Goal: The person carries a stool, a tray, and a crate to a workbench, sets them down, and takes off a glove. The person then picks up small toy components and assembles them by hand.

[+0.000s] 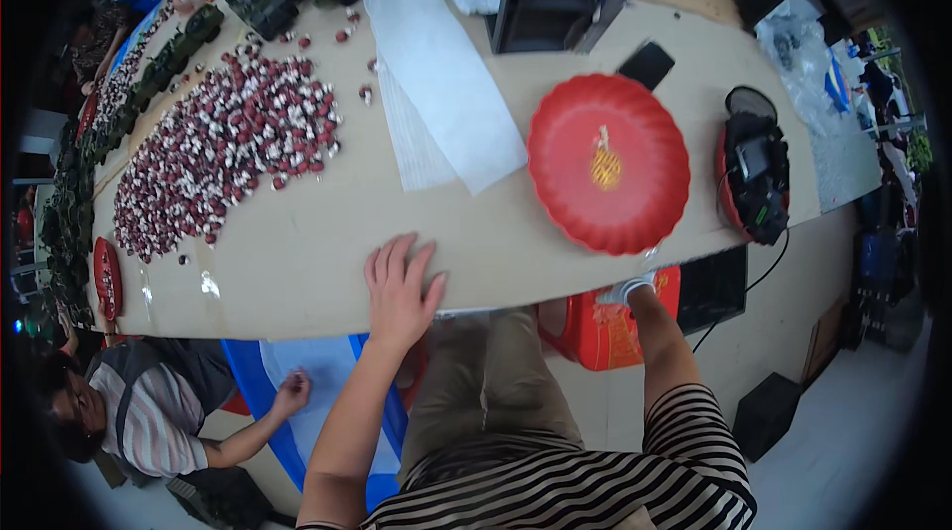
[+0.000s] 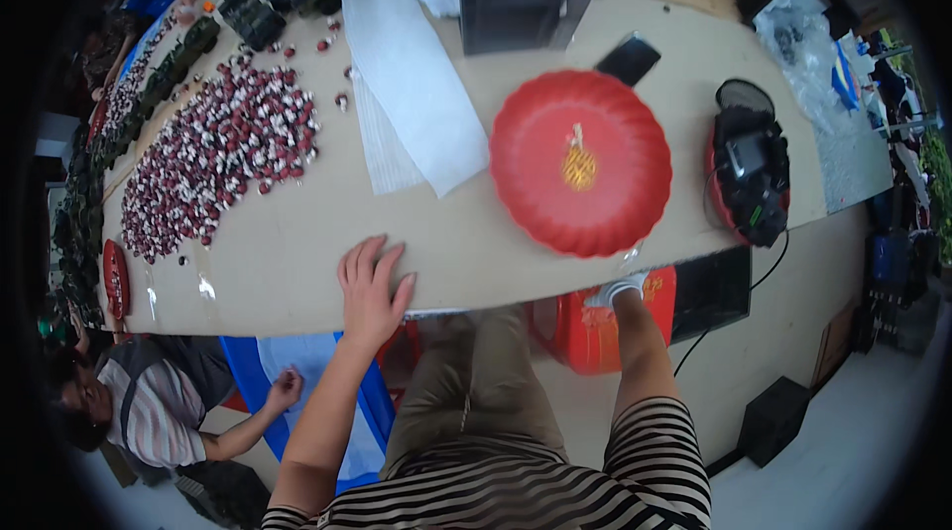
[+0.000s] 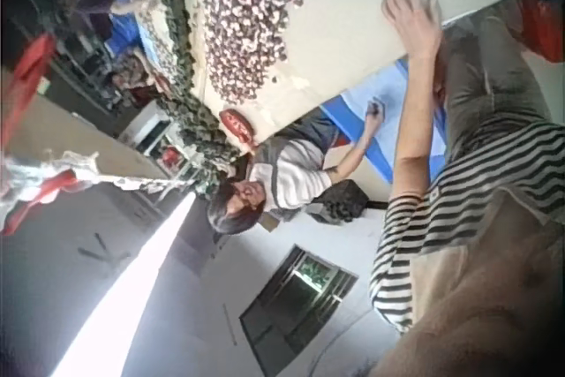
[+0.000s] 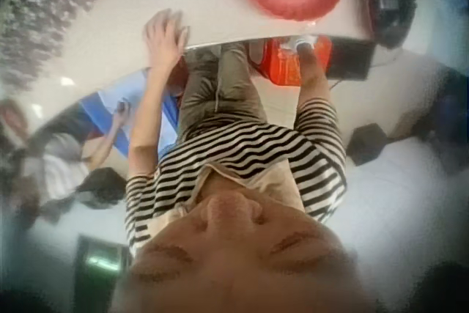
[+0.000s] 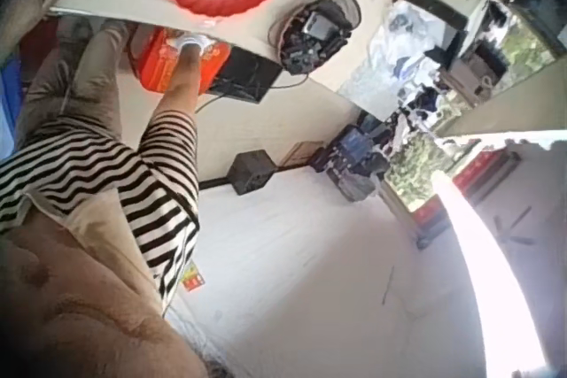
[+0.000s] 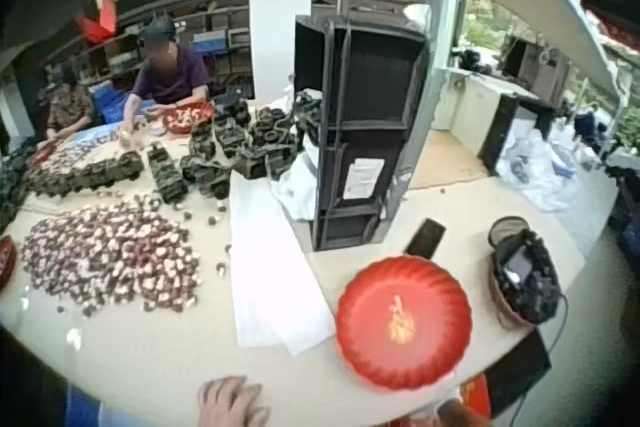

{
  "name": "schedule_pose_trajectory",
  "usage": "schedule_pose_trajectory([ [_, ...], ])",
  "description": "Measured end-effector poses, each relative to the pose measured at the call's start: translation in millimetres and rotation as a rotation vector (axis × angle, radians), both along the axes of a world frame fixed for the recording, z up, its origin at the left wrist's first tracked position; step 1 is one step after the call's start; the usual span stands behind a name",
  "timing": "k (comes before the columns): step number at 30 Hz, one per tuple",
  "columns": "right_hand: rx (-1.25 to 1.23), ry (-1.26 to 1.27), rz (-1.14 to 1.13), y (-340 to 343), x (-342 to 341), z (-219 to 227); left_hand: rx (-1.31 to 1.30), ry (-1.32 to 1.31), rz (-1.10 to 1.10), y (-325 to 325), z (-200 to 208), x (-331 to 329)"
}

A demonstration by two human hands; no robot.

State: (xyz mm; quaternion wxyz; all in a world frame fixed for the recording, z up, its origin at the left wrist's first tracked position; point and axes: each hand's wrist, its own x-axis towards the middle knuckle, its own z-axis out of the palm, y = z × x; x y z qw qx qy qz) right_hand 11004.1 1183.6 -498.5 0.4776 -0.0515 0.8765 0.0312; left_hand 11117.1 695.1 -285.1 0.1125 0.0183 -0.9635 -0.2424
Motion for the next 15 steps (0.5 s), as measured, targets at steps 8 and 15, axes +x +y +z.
schedule_pose_trajectory([
  [8,0.128,0.230,0.316,-166.5,88.9,88.6,-0.101,0.019,0.023,-23.3,-0.2,16.8],
  [15,-0.032,0.462,-0.309,-98.9,132.7,85.9,-0.094,0.032,0.003,-14.0,6.7,26.6],
])
